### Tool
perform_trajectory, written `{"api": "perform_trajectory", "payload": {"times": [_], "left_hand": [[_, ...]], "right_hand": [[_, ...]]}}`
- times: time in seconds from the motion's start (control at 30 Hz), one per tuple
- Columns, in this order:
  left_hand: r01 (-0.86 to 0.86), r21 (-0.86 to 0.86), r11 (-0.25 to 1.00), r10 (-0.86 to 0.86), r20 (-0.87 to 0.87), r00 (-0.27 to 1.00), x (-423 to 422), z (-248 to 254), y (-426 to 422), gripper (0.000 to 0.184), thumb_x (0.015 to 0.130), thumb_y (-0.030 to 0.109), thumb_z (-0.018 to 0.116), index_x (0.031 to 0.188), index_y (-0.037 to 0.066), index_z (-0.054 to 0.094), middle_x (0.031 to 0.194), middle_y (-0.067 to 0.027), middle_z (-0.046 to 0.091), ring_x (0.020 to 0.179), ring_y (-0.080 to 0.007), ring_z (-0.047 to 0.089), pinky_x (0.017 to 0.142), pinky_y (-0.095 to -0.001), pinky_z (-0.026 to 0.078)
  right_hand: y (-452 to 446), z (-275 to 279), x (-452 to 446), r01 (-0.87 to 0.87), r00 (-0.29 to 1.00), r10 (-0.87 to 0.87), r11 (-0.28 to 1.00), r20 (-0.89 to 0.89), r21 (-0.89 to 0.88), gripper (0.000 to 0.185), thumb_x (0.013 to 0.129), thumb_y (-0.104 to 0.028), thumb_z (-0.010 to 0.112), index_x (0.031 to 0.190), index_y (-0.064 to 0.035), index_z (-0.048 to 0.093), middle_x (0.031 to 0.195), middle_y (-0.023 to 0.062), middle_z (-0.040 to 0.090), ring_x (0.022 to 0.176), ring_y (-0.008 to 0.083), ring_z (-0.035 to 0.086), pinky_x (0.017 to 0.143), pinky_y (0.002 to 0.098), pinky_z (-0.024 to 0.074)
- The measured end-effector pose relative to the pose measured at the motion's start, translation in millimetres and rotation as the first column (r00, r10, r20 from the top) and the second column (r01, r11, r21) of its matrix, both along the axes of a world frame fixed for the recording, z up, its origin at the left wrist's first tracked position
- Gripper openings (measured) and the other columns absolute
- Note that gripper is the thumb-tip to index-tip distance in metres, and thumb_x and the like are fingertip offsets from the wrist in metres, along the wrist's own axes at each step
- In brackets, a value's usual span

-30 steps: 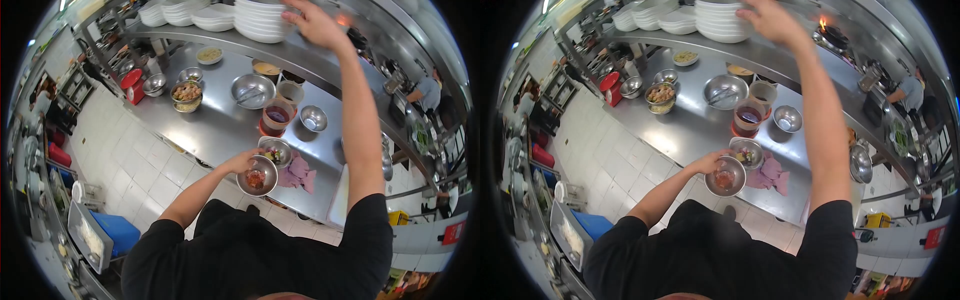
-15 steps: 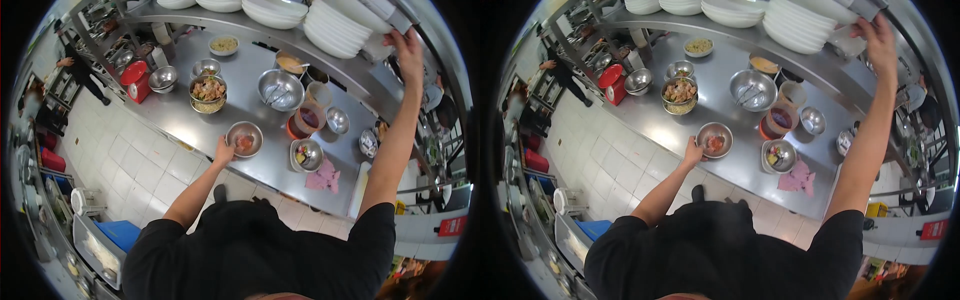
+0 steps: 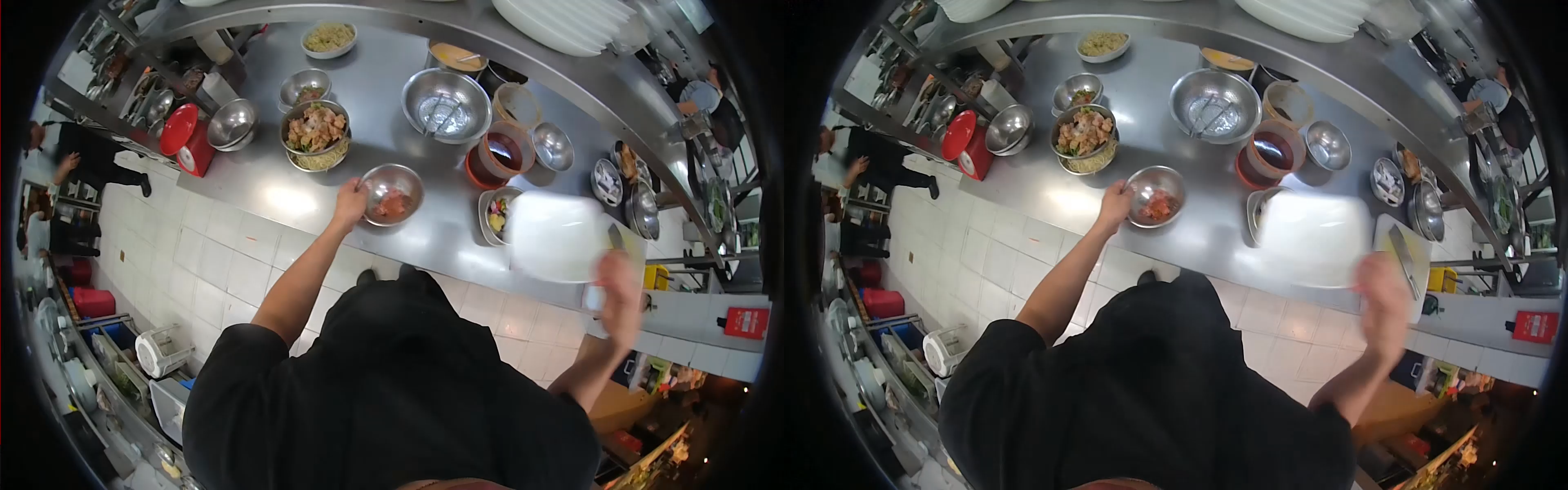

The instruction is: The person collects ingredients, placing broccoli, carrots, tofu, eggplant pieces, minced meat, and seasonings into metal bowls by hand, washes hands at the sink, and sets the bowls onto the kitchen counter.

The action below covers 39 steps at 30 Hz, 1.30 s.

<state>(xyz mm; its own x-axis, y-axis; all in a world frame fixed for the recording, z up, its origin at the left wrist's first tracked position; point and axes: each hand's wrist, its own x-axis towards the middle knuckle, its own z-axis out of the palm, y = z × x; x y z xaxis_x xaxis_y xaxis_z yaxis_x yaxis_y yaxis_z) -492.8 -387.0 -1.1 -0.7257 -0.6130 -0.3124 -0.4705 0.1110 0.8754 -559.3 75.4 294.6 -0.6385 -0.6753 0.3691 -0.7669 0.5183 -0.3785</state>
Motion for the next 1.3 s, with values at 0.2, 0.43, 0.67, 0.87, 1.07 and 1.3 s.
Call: {"api": "perform_trajectory", "payload": {"times": [0.2, 0.43, 0.67, 0.87, 1.07, 1.3], "left_hand": [[0.107, 0.11, 0.988, -0.104, -0.03, 0.994, -34.1, 5.1, 22.8, 0.048, 0.097, 0.034, 0.062, 0.119, -0.008, 0.062, 0.112, -0.0276, 0.066, 0.104, -0.0346, 0.064, 0.089, -0.0428, 0.05], [0.13, -0.104, 0.986, -0.143, -0.129, 0.981, -28.2, -23.5, 53.2, 0.05, 0.096, 0.044, 0.062, 0.101, -0.006, 0.063, 0.091, -0.0225, 0.067, 0.083, -0.0345, 0.065, 0.079, -0.043, 0.051], [-0.466, 0.693, 0.55, 0.77, -0.205, 0.604, 23.1, -39.5, -72.2, 0.037, 0.098, 0.022, 0.051, 0.127, 0.014, 0.029, 0.127, -0.0185, 0.04, 0.1, -0.0426, 0.061, 0.07, -0.0545, 0.058], [-0.235, 0.622, 0.747, 0.492, -0.279, 0.825, 7.4, -37.6, -166.6, 0.038, 0.095, 0.009, 0.05, 0.124, 0.011, 0.024, 0.13, -0.0234, 0.036, 0.108, -0.0476, 0.059, 0.077, -0.0672, 0.058], [-0.045, 0.704, 0.709, 0.311, -0.254, 0.916, -19.1, 5.9, -172.8, 0.05, 0.096, 0.01, 0.057, 0.129, 0.007, 0.02, 0.141, -0.0277, 0.029, 0.114, -0.0501, 0.056, 0.076, -0.0731, 0.057], [-0.054, 0.753, 0.655, 0.284, -0.179, 0.942, -77.7, -14.6, -169.6, 0.055, 0.096, 0.01, 0.056, 0.136, 0.007, 0.018, 0.144, -0.0275, 0.03, 0.12, -0.0518, 0.051, 0.077, -0.0755, 0.055]], "right_hand": [[-119.5, -202.6, -3.3, -0.195, 0.926, 0.216, 0.976, 0.309, -0.097, 0.018, 0.078, 0.005, 0.055, 0.094, -0.001, 0.058, 0.096, 0.014, 0.061, 0.097, 0.0356, 0.057, 0.084, 0.0423, 0.0451], [-123.9, -254.9, -7.5, -0.081, 0.907, 0.159, 0.974, 0.389, -0.211, 0.007, 0.085, -0.008, 0.07, 0.088, -0.0023, 0.069, 0.097, 0.0144, 0.07, 0.093, 0.0329, 0.065, 0.085, 0.0419, 0.0507], [-136.0, -15.0, -67.1, -0.299, 0.954, 0.285, 0.877, -0.094, -0.377, 0.014, 0.076, -0.007, 0.08, 0.082, -0.0016, 0.069, 0.086, 0.0096, 0.069, 0.078, 0.0292, 0.067, 0.07, 0.0369, 0.0545], [-193.6, 224.3, -82.0, -0.367, 0.683, 0.048, 0.885, -0.729, -0.287, 0.013, 0.075, 0.002, 0.076, 0.085, -0.0007, 0.068, 0.084, 0.0116, 0.068, 0.073, 0.0239, 0.063, 0.065, 0.032, 0.0501], [-292.5, 369.2, -138.5, -0.059, 0.511, -0.063, 0.992, -0.858, -0.108, 0.023, 0.091, -0.022, 0.066, 0.104, -0.003, 0.067, 0.102, 0.0166, 0.068, 0.098, 0.0366, 0.064, 0.086, 0.0448, 0.0504], [-147.6, 489.9, -169.8, 0.824, 0.325, -0.567, 0.562, -0.757, -0.068, 0.032, 0.084, -0.028, 0.076, 0.099, -0.0012, 0.066, 0.102, 0.0114, 0.071, 0.097, 0.029, 0.068, 0.086, 0.0414, 0.0548]]}}
